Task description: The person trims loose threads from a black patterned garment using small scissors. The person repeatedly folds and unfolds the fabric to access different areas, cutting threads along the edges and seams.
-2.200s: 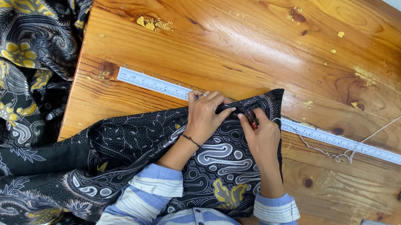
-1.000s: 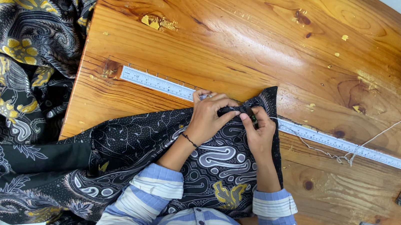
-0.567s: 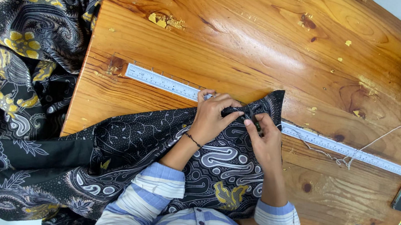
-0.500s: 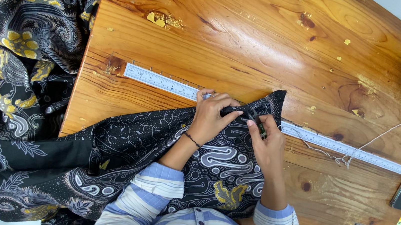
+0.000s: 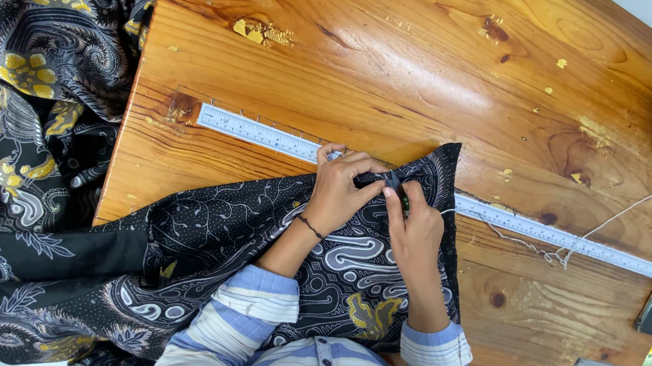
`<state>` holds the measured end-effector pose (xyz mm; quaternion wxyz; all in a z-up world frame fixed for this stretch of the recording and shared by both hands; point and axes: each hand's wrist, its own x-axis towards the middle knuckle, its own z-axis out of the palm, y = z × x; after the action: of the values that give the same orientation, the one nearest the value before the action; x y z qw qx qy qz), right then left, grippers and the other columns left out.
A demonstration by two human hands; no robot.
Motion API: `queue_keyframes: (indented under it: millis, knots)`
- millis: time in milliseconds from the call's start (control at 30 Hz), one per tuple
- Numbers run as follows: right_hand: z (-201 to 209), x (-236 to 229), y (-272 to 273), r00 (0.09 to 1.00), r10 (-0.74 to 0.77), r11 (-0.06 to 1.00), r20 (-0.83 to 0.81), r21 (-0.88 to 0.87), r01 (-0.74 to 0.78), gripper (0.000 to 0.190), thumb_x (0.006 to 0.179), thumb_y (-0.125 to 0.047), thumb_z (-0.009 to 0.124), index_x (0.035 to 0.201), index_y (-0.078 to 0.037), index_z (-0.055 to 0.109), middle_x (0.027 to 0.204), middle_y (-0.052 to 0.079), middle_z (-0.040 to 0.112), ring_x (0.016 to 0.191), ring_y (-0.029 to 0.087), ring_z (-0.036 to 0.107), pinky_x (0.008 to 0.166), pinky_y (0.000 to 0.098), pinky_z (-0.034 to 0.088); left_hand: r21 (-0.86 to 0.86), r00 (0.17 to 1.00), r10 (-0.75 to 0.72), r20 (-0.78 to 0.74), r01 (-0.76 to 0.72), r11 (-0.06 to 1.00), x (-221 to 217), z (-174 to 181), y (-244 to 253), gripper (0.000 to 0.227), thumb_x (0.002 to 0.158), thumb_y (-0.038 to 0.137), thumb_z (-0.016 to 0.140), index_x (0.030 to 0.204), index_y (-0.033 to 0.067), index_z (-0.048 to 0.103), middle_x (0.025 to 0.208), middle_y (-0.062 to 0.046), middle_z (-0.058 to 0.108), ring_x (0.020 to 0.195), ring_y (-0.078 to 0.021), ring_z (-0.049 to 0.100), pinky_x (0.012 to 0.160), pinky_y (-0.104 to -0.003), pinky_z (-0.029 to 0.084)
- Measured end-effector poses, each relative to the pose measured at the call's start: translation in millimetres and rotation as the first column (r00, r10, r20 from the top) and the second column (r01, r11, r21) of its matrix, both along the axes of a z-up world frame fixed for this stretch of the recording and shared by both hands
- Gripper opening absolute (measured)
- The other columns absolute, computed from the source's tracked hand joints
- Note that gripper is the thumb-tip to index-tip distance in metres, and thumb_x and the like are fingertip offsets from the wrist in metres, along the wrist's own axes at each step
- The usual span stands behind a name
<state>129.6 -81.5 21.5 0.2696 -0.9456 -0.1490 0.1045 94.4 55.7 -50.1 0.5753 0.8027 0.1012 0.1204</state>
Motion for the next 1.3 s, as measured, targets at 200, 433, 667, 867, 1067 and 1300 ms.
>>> queue_keyframes:
  millis: [200, 433, 667, 867, 1067, 1300]
  knots:
    - [4.2, -1.1, 7.2, 1.000, -0.024, 0.999, -0.018, 0.021, 0.025, 0.025, 0.102, -0.029, 0.061, 0.099, -0.004, 0.063, 0.061, 0.020, 0.059, 0.052, 0.037, 0.062, 0.049, 0.0446, 0.041, -0.013, 1.000, -0.007, 0.005, 0.007, 1.000, 0.0, 0.5, 0.5, 0.013, 0.085, 0.025, 0.078, 0.091, 0.0139, 0.077, 0.093, 0.002, 0.076, 0.093, -0.0160, 0.069, 0.107, -0.044, 0.027]
    - [2.0, 2.8, -3.1, 0.997, -0.079, 0.996, 0.006, -0.035, 0.080, 0.028, 0.104, -0.030, 0.062, 0.096, -0.004, 0.066, 0.061, 0.019, 0.058, 0.052, 0.033, 0.059, 0.051, 0.0432, 0.041, 0.012, 1.000, -0.005, 0.029, 0.005, 1.000, -0.3, 5.2, -0.3, 0.014, 0.085, 0.027, 0.079, 0.093, 0.0148, 0.077, 0.091, 0.002, 0.073, 0.092, -0.0160, 0.067, 0.107, -0.044, 0.027]
    - [25.7, 9.7, -19.8, 0.986, -0.147, 0.988, -0.075, -0.061, 0.142, 0.028, 0.099, -0.029, 0.067, 0.100, -0.001, 0.066, 0.063, 0.015, 0.061, 0.055, 0.022, 0.058, 0.053, 0.0374, 0.043, 0.152, 0.993, 0.030, 0.118, -0.048, 0.987, -1.8, 5.1, -4.4, 0.013, 0.082, 0.015, 0.081, 0.090, 0.0156, 0.071, 0.087, 0.004, 0.068, 0.090, -0.0152, 0.068, 0.115, -0.049, 0.026]
    - [15.1, 28.4, -14.5, 0.991, 0.133, 0.972, 0.034, 0.192, -0.137, 0.025, 0.090, -0.013, 0.074, 0.111, -0.002, 0.068, 0.075, 0.011, 0.066, 0.061, 0.011, 0.058, 0.057, 0.0293, 0.047, 0.172, 0.993, 0.041, 0.106, -0.059, 0.983, -2.3, 6.3, -5.7, 0.020, 0.076, 0.008, 0.082, 0.086, 0.0146, 0.066, 0.084, 0.005, 0.065, 0.090, -0.0156, 0.068, 0.115, -0.048, 0.027]
    - [-40.6, 40.3, -34.3, 0.964, 0.163, 0.942, -0.208, 0.322, -0.090, 0.012, 0.091, -0.010, 0.073, 0.097, 0.000, 0.071, 0.074, 0.001, 0.062, 0.069, 0.006, 0.049, 0.060, 0.0248, 0.042, 0.146, 0.991, 0.052, 0.126, -0.071, 0.987, -2.1, 8.9, -0.9, 0.020, 0.074, 0.008, 0.082, 0.085, 0.0136, 0.066, 0.085, 0.005, 0.067, 0.090, -0.0159, 0.066, 0.106, -0.044, 0.033]
    - [-50.3, 43.0, -62.9, 0.858, 0.133, 0.715, -0.496, 0.648, 0.264, 0.013, 0.097, -0.012, 0.074, 0.098, 0.000, 0.067, 0.070, -0.002, 0.054, 0.060, 0.006, 0.045, 0.053, 0.0248, 0.034, 0.128, 0.991, 0.078, 0.106, -0.092, 0.988, -1.5, 8.2, -2.5, 0.020, 0.072, 0.008, 0.081, 0.079, 0.0126, 0.063, 0.078, 0.003, 0.064, 0.079, -0.0163, 0.065, 0.099, -0.041, 0.037]
